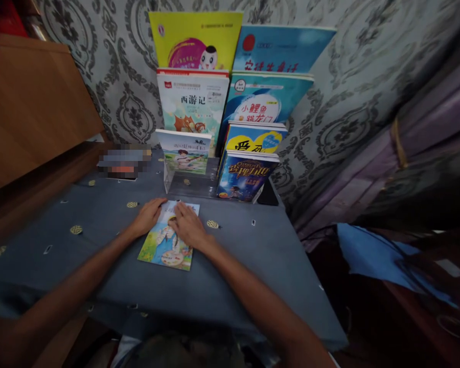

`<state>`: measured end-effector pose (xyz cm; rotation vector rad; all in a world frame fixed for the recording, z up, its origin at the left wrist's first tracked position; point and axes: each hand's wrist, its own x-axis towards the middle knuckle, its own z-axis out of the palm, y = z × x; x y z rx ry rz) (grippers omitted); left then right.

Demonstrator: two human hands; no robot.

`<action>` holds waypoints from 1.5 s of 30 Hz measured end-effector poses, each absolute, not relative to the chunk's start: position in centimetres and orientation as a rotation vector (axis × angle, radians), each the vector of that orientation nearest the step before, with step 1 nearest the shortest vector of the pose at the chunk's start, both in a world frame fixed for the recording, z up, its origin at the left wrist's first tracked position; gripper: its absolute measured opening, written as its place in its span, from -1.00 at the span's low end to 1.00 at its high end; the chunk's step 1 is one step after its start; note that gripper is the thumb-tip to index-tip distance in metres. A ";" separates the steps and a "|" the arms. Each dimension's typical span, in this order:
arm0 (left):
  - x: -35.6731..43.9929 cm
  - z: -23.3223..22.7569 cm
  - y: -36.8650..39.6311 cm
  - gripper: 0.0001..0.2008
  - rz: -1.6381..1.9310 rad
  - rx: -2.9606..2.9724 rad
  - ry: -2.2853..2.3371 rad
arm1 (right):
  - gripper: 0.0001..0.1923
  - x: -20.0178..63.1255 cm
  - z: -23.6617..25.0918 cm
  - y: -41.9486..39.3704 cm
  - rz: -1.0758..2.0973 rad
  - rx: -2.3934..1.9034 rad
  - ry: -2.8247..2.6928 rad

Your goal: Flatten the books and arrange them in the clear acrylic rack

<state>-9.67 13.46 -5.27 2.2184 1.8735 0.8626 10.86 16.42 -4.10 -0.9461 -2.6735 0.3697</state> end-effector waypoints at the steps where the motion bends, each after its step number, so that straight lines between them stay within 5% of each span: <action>1: -9.6 -5.2 13.4 -0.60 0.846 2.219 1.886 | -0.42 11.8 -4.2 16.8 0.363 -1.007 -2.654; 16: -6.9 -4.0 8.5 -0.43 0.248 2.639 1.659 | -0.42 15.0 -4.5 17.2 0.270 -1.228 -2.621; 24: -2.8 -4.1 3.3 -0.39 0.224 2.770 1.367 | -0.40 15.2 -5.4 17.7 0.282 -1.188 -2.604; 35: -7.6 -3.6 9.3 -0.50 0.427 2.379 1.886 | -0.51 16.7 -7.1 19.7 0.690 -1.062 -2.123; 45: -3.2 -3.5 14.7 -0.55 0.334 2.523 1.595 | -0.50 16.7 -7.5 20.5 0.867 -0.998 -1.893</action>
